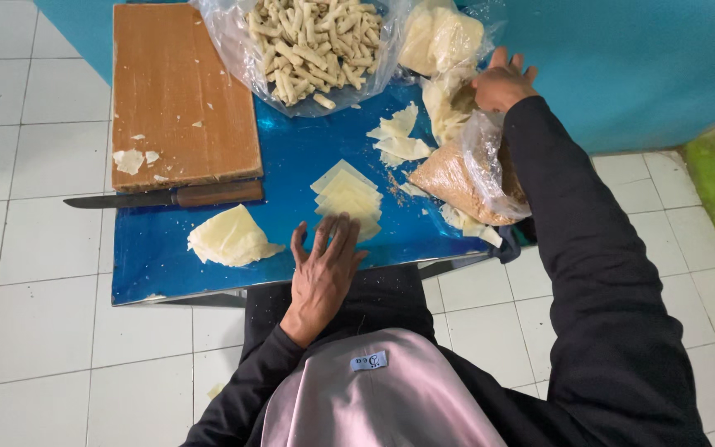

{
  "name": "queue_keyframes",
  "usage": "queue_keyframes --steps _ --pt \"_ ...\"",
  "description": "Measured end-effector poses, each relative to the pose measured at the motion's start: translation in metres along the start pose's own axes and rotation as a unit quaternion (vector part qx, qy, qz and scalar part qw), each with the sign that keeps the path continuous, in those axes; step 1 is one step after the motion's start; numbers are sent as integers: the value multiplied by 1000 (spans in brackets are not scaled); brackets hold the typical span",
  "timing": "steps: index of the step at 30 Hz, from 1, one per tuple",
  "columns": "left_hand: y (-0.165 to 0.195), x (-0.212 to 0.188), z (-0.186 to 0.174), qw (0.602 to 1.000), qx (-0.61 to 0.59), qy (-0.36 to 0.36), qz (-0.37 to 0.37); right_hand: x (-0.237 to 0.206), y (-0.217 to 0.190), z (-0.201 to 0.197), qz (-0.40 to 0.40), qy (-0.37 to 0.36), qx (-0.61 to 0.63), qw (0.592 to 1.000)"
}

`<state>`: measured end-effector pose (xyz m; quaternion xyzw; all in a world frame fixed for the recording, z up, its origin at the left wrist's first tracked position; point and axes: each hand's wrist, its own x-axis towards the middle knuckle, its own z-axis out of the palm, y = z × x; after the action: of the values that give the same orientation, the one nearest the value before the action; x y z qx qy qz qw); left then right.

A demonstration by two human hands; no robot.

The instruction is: The person sits at a low blue table and folds square pastry wrappers around a pinch of brown filling taken from a plastic bag, rolling each wrapper into a filled roll and placing the finished rolls with a pile of similar rolled snacks. The person repeats this folding and rolling cycle throughout the clip.

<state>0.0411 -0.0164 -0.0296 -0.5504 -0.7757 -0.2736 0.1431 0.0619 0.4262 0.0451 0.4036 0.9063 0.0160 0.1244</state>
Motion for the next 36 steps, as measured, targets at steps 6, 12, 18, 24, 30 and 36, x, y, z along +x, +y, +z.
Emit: queue_keyframes --steps 6,12,18,24,30,36 --pt "0 -1 1 1000 0 -3 -4 6 -4 -4 9 -42 56 998" --pt "0 -2 2 1000 -3 -10 -8 2 11 3 62 -28 304 950" --pt "0 -1 2 1000 -14 2 -10 -22 26 -1 -60 8 300 952" --pt "-1 -4 0 1000 -21 3 -21 -98 -24 1 -259 156 151 941" --pt "3 -4 -2 999 17 7 -43 -203 -113 60 -364 200 113 903" --pt "2 -6 -2 999 7 13 -45 -236 -137 65 -365 329 -114 863"
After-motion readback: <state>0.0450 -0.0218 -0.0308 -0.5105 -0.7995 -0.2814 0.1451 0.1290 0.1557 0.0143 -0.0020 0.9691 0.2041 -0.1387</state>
